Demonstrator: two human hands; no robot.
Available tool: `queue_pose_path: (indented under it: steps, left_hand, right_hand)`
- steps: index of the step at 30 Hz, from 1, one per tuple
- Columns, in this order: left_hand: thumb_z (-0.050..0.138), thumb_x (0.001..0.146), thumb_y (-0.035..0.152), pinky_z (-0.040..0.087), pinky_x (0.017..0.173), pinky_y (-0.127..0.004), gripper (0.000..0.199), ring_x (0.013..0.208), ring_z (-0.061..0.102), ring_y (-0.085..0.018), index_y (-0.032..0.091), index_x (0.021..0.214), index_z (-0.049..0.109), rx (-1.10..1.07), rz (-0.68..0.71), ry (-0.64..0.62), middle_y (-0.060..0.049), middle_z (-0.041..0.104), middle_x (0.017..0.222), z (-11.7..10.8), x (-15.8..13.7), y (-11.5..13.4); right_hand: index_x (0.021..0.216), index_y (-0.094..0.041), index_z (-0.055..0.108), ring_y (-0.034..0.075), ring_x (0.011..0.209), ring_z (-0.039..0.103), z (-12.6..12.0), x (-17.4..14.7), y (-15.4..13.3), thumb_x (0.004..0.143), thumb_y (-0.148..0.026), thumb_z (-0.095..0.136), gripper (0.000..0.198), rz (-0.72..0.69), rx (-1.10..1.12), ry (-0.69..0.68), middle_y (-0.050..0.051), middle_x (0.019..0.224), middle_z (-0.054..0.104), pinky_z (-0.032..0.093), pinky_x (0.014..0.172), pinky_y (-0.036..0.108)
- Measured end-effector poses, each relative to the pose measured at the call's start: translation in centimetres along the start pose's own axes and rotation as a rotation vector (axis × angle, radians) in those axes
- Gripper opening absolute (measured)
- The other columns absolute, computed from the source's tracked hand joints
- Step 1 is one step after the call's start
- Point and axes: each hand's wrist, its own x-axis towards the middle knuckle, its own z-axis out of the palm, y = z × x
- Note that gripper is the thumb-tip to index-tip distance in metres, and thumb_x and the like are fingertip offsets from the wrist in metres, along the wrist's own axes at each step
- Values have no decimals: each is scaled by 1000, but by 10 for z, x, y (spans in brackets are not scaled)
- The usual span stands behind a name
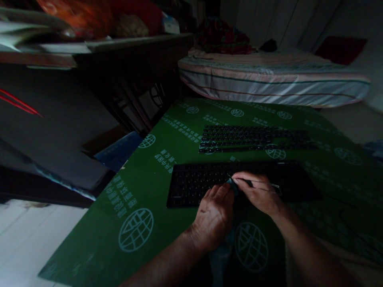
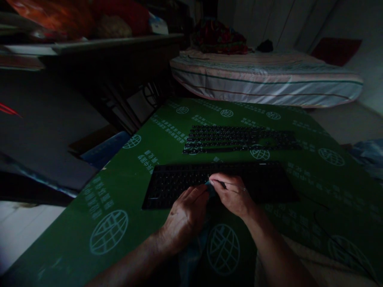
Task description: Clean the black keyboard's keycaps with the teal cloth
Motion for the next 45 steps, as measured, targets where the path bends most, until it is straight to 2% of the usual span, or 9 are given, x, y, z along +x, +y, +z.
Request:
queue_pose_path:
  steps: [10, 13, 16, 20, 23, 28, 39, 42, 45]
  left_hand:
    - [40, 80, 6, 49, 85, -38, 25, 93, 54, -21, 11, 99, 55, 3, 30, 69, -11, 57, 111, 7, 0, -2]
    - [40, 81, 6, 50, 85, -38, 24, 92, 54, -20, 12, 98, 56, -18, 16, 73, -10, 57, 111, 8, -1, -2]
    - [39, 82, 7, 50, 84, -37, 25, 92, 54, -20, 12, 100, 56, -34, 11, 104, -10, 57, 111, 10, -1, -2]
    - [40, 82, 8, 50, 85, -37, 25, 94, 55, -20, 12, 101, 56, -44, 9, 136, -10, 57, 112, 12, -2, -2]
    - [40, 83, 8, 50, 86, -36, 25, 94, 55, -20, 12, 101, 56, -54, -1, 154, -10, 58, 111, 13, -2, -4]
    - [39, 84, 9, 50, 87, -36, 25, 96, 55, -20, 12, 101, 56, -89, 2, 172, -11, 58, 111, 14, -1, -4]
    - [37, 83, 6, 49, 91, -34, 25, 102, 55, -19, 10, 102, 54, -113, 65, 198, -12, 57, 112, 18, 4, -5]
    - [35, 84, 7, 49, 91, -33, 26, 103, 55, -19, 11, 101, 55, -112, 82, 218, -12, 57, 111, 21, 6, -9]
    - [35, 84, 9, 50, 90, -35, 27, 103, 56, -20, 11, 103, 54, -103, 108, 249, -12, 58, 111, 25, 8, -14]
  right_hand:
    - [82, -19, 68, 14, 76, 66, 2, 0, 4, 84, -23, 51, 18, -2, 11, 2, 3, 82, 71, 50, 73, 22]
    - [84, -18, 67, 12, 63, 62, -2, -1, 3, 84, -28, 50, 19, 82, 31, -9, 2, 73, 68, 49, 61, 21]
    - [84, -16, 66, 10, 47, 53, -7, -3, 0, 84, -33, 50, 23, 194, 92, 15, 0, 60, 60, 43, 46, 19]
    - [84, -15, 64, 8, 40, 45, -7, -3, -3, 83, -37, 50, 25, 282, 190, -23, -3, 53, 54, 38, 39, 19]
    - [82, -16, 64, 9, 42, 47, -3, -2, -5, 83, -35, 50, 24, 252, 183, -57, -2, 54, 54, 40, 41, 19]
    - [82, -17, 66, 10, 45, 48, 0, -2, -4, 84, -33, 48, 24, 180, 103, -31, -1, 54, 56, 40, 44, 20]
    - [84, -18, 65, 9, 46, 52, 0, -1, 1, 85, -33, 48, 23, 184, 104, -32, 0, 61, 62, 40, 44, 18]
    - [84, -16, 66, 10, 54, 58, 0, 1, -1, 85, -30, 48, 22, 162, 97, 9, 1, 68, 65, 44, 51, 19]
    - [83, -16, 67, 12, 69, 63, 0, 5, -4, 85, -25, 48, 21, 117, 80, 29, 1, 76, 68, 47, 65, 19]
